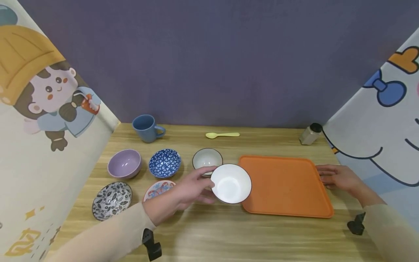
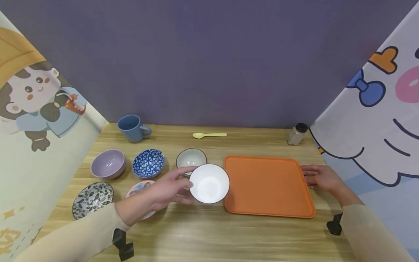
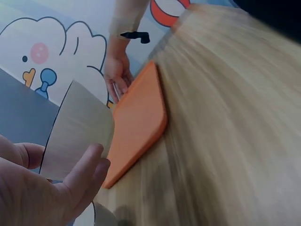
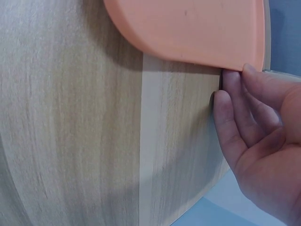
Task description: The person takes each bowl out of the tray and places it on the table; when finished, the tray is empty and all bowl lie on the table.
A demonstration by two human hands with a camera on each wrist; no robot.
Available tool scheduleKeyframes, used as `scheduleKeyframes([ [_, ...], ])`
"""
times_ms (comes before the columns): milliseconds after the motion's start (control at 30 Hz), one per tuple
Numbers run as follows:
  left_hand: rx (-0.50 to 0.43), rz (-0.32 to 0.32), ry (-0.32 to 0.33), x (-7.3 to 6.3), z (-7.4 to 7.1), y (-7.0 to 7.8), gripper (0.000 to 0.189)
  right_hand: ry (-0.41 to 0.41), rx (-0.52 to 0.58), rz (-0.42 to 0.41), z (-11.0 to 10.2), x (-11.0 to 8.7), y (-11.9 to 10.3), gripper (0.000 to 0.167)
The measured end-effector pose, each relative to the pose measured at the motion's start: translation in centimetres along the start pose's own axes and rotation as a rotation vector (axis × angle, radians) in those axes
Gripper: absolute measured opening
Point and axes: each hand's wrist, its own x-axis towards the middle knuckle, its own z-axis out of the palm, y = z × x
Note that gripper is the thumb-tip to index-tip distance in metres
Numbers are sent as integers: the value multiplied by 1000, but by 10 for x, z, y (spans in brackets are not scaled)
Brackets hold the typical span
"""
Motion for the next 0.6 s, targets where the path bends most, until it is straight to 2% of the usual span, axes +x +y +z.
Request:
scheduleKeyframes([
  [267,32,-21,46,-21,-11,-15,70,-6,-13,-1,-1,0,-1,67],
  [433,0,-31,76,-29,-8,-29,73,-4,-23,-3,0,0,-1,67],
  [600,-21,-19,100,-31,-5,-42,73,0,-1,-1,1,1,1,67],
])
